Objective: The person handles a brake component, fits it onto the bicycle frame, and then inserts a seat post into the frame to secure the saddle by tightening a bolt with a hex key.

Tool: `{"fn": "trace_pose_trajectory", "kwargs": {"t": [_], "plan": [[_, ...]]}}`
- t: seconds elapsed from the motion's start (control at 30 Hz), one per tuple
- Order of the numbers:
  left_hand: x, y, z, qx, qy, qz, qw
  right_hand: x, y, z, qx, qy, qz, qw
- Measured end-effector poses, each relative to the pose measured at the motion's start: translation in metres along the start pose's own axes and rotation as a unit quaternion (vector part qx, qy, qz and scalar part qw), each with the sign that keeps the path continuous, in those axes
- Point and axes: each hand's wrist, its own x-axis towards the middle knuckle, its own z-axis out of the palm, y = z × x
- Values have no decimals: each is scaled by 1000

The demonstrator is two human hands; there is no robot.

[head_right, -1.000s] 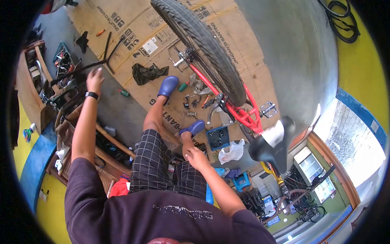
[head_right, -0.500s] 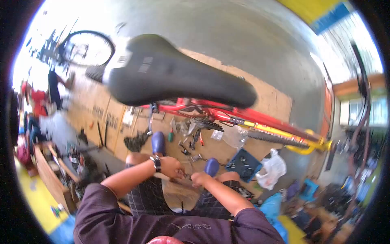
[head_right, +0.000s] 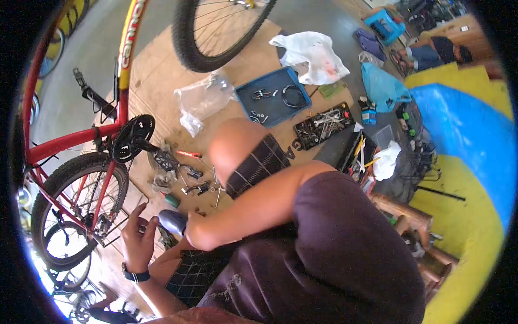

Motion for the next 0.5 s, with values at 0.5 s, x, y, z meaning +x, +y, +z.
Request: {"fn": "trace_pose_trajectory", "kwargs": {"t": [0.5], "plan": [[-25,-61,97,117,-226,-17,967,-248,9,92,114,792,-37,598]]}}
